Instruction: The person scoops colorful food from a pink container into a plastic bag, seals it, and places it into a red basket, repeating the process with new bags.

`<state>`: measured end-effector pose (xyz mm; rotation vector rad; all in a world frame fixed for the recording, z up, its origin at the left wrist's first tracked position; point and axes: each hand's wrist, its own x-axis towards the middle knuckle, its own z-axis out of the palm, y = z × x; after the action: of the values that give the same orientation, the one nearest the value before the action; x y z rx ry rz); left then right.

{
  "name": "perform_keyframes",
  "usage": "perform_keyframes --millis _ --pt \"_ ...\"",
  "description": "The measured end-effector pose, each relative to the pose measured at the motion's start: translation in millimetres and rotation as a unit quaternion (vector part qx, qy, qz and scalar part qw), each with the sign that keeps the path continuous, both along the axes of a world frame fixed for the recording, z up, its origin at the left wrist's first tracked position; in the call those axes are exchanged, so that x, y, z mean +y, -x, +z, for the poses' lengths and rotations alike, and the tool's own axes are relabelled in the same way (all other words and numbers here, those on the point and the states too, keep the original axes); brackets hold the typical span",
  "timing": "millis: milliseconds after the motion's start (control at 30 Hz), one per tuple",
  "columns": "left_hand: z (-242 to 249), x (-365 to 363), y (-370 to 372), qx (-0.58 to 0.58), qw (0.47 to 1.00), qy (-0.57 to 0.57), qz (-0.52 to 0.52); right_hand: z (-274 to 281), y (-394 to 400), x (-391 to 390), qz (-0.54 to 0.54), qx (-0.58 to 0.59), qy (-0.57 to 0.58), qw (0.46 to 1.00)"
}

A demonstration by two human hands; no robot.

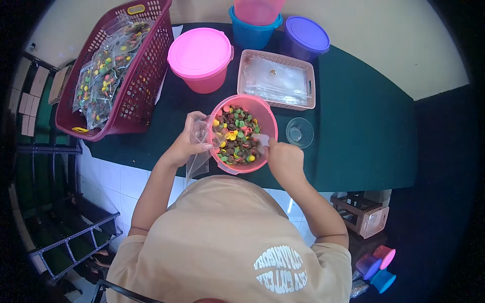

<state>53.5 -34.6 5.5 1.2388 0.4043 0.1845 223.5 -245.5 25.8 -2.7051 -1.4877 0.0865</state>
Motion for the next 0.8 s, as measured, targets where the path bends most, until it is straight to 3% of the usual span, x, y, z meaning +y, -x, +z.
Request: perform_keyframes --millis 100,433,500,800 --pt "-4 2 0 0.005 1.0 -0.005 0.014 11 11 3 0.02 0.073 -0.04 0.996" --pt "-4 -1 2 -0.005 0.999 0.022 0.031 3 -8 4 -0.012 0.029 0.018 0.999" --pt "0 -4 3 0.011 0.999 0.034 0.03 -1 -1 3 -0.018 0.075 -0.056 0.995" --pt "-1 -6 2 0.012 0.999 0.03 0.03 -20 10 0 -0.045 0.05 -0.058 0.996"
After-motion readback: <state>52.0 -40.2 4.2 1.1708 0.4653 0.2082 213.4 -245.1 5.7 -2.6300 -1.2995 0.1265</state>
